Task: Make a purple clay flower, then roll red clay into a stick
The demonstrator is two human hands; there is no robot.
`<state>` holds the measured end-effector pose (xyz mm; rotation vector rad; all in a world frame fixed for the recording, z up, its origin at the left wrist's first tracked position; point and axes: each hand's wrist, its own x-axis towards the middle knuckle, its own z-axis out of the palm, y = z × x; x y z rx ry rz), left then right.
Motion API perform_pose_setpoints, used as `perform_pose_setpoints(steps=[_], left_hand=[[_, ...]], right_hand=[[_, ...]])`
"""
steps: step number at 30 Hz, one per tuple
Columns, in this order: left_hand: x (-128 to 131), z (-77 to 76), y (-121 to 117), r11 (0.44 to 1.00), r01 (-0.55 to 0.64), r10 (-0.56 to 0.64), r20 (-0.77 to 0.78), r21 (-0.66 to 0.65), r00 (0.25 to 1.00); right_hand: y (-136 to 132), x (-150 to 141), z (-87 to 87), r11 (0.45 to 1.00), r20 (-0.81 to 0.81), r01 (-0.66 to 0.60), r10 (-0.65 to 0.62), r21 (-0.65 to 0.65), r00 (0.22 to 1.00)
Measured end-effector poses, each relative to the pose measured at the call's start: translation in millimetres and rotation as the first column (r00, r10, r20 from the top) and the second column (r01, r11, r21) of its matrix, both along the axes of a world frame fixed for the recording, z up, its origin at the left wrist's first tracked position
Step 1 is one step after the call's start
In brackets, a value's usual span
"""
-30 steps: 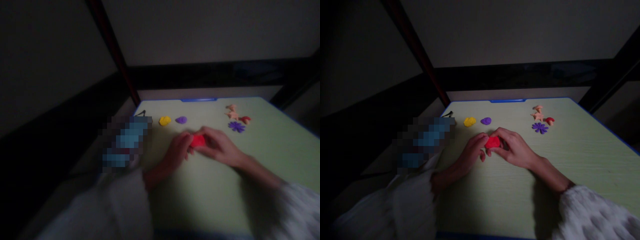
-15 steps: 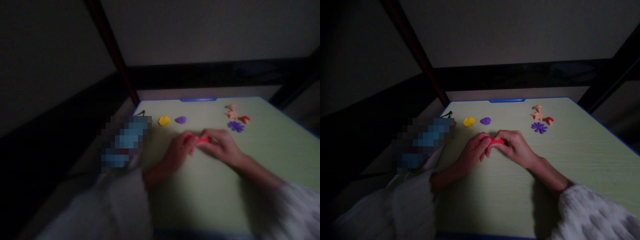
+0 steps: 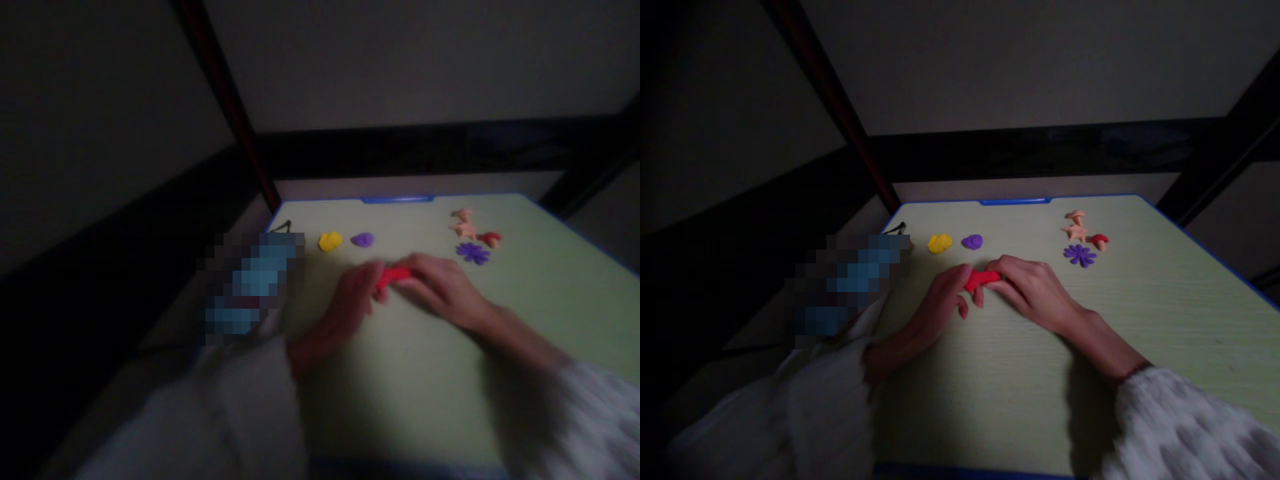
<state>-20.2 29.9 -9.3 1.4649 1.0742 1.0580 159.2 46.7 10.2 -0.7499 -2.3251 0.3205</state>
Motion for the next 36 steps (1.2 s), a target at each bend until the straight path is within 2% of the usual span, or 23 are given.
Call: perform_pose_setpoints(steps=[3, 7, 11, 18, 23, 27, 32, 36], left_hand=[[3, 6.0, -2, 0.998, -0.02, 0.017, 0.049, 0.061, 0.999], [4, 7.5, -3, 0.983, -0.014, 0.026, -0.062, 0.185, 0.998], [3, 7.3, -4, 0.981, 0.0, 0.02, -0.099, 0.193, 0.995], [0, 6.6, -6, 0.992, 0.001, 0.014, -0.112, 0.126, 0.994], [1, 5.7, -1, 0.996, -0.03, 0.027, 0.04, 0.085, 0.999], [0, 1.6, 7, 0.993, -0.037, 0.027, 0.091, 0.114, 0.996], [-3, -4.7, 12, 0.975, -0.09, 0.09, 0.009, 0.201, 0.996], [-2, -3.7, 10, 0.964, -0.097, 0.109, -0.036, 0.248, 0.993]], right_hand=[[0, -1, -0.7, 1.0, 0.007, 0.02, -0.02, -0.009, 1.0], [0, -2, -3.3, 0.992, 0.033, 0.123, -0.123, -0.021, 0.992], [0, -3, -5.9, 0.981, 0.064, 0.189, -0.186, -0.034, 0.98], [-3, -6, -4.8, 0.98, 0.054, 0.182, -0.178, -0.081, 0.983], [-2, -7, 0.3, 0.972, -0.046, 0.123, -0.135, -0.199, 0.99], [1, -7, 2.9, 0.957, -0.157, 0.103, -0.149, -0.271, 0.976], [2, -8, 2.6, 0.936, -0.222, 0.109, -0.191, -0.334, 0.956], [2, -9, 1.0, 0.92, -0.231, 0.123, -0.22, -0.371, 0.948]])
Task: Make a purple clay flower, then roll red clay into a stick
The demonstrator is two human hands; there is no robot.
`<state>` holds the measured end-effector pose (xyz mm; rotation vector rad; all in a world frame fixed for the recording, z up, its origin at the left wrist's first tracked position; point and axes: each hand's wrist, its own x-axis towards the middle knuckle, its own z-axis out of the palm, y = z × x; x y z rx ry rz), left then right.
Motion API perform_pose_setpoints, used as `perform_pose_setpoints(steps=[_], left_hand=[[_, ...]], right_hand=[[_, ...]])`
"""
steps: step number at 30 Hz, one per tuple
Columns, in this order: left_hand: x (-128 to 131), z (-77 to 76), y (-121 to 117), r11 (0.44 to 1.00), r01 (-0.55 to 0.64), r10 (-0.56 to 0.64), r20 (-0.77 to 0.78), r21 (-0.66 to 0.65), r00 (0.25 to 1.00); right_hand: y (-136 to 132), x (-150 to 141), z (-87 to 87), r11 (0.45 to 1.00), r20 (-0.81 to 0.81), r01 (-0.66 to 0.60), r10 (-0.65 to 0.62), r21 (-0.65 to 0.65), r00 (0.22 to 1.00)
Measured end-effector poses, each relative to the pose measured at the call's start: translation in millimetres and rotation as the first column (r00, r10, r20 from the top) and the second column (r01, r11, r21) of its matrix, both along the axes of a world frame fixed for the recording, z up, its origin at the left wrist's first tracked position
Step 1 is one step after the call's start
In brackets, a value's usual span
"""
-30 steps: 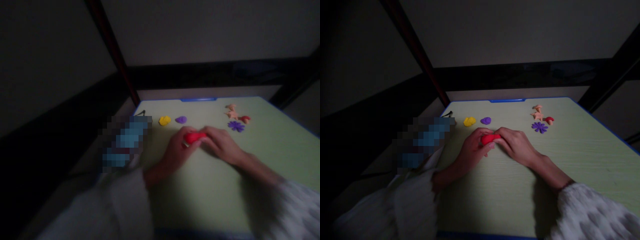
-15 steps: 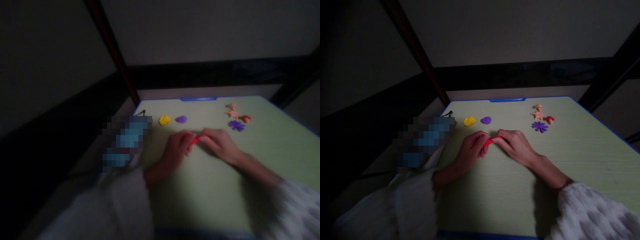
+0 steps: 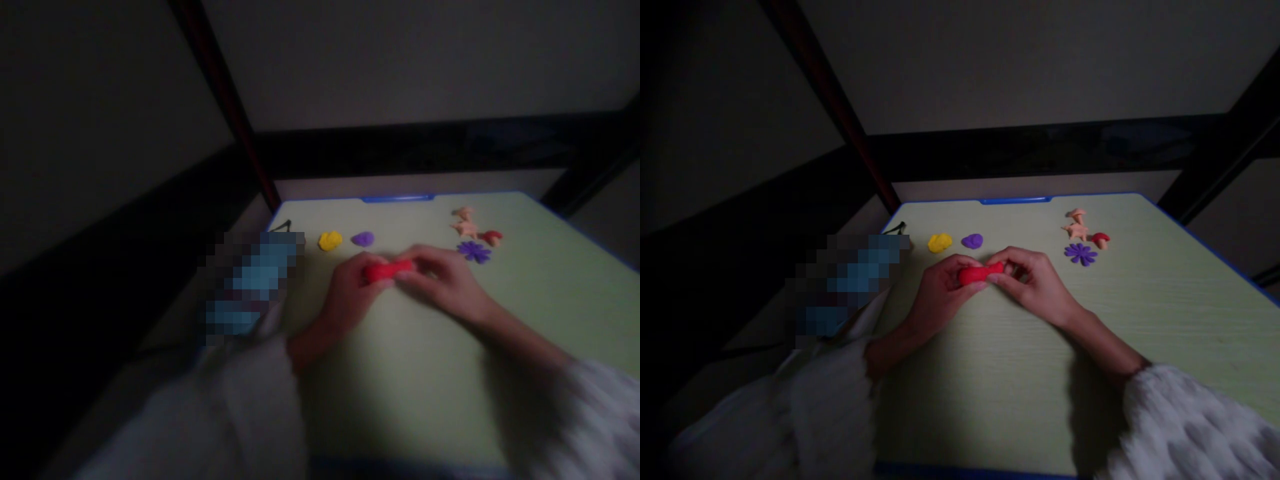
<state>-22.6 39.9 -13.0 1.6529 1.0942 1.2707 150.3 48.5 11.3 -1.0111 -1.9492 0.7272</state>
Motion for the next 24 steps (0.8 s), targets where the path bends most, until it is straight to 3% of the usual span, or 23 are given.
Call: perform_pose_setpoints(steps=[5, 13, 20, 24], left_hand=[[1, 6.7, -6, 0.999, -0.003, 0.006, -0.087, 0.041, 0.996], [2, 13.5, -12, 1.0, 0.002, -0.004, -0.151, -0.013, 0.989], [4, 9.7, -12, 0.994, 0.003, -0.002, 0.006, -0.107, 1.0], [9, 2.1, -10, 0.98, 0.11, -0.097, 0.084, -0.166, 0.992]], right_hand=[[-1, 0, 0.0, 0.998, 0.011, 0.005, -0.004, -0.062, 1.0], [-3, 0, 2.6, 0.996, -0.012, -0.013, 0.012, -0.085, 1.0], [-1, -8, -3.3, 0.992, -0.231, -0.055, 0.028, -0.112, 0.973], [-3, -21, -5.7, 0.963, -0.49, -0.169, 0.047, -0.208, 0.87]])
